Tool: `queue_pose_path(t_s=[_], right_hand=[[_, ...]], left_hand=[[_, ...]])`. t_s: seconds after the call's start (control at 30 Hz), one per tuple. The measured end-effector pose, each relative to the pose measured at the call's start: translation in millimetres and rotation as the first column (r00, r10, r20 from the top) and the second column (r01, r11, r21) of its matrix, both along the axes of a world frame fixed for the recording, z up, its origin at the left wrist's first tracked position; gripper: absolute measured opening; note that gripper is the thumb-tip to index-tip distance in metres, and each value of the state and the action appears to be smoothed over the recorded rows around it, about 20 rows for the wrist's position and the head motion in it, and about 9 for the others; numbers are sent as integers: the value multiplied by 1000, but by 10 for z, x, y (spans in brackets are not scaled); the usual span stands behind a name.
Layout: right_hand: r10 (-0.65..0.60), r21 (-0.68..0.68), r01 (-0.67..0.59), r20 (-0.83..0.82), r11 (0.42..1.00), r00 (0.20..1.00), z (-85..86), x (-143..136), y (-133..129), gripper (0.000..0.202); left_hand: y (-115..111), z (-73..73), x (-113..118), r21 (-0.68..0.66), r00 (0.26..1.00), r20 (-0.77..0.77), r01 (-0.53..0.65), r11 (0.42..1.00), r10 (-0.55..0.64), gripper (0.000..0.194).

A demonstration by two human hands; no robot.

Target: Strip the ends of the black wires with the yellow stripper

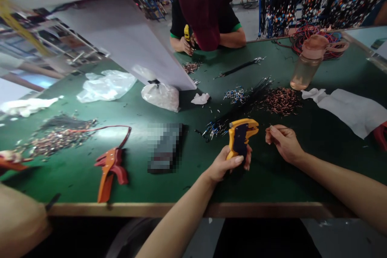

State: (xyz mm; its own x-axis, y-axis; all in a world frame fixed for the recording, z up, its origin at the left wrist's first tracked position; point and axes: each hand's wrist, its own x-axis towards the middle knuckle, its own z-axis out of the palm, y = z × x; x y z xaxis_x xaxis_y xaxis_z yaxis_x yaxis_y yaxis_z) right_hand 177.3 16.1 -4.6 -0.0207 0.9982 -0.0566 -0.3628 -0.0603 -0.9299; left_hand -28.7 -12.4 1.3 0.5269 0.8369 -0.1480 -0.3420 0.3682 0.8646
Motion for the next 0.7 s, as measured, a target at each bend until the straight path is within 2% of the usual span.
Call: queue_pose_path(t_s=[0.13,0.27,0.47,0.7], right_hand=[[-80,24,79,42,997,996,-3,6,5,35],[-125,106,106,189,989,974,8,11,-31,35],[-178,253,76,410,965,895,50,8,-123,27],[-211,293,83,438,952,874,30,8,-117,21]], left_hand=[[60,15,-35,3,984,151,-94,996,93,45],[73,36,-56,3,976,139,-169,986,167,46],[55,49,-50,29,988,112,-107,994,103,52],[53,45,-61,36,989,101,-113,993,109,57]])
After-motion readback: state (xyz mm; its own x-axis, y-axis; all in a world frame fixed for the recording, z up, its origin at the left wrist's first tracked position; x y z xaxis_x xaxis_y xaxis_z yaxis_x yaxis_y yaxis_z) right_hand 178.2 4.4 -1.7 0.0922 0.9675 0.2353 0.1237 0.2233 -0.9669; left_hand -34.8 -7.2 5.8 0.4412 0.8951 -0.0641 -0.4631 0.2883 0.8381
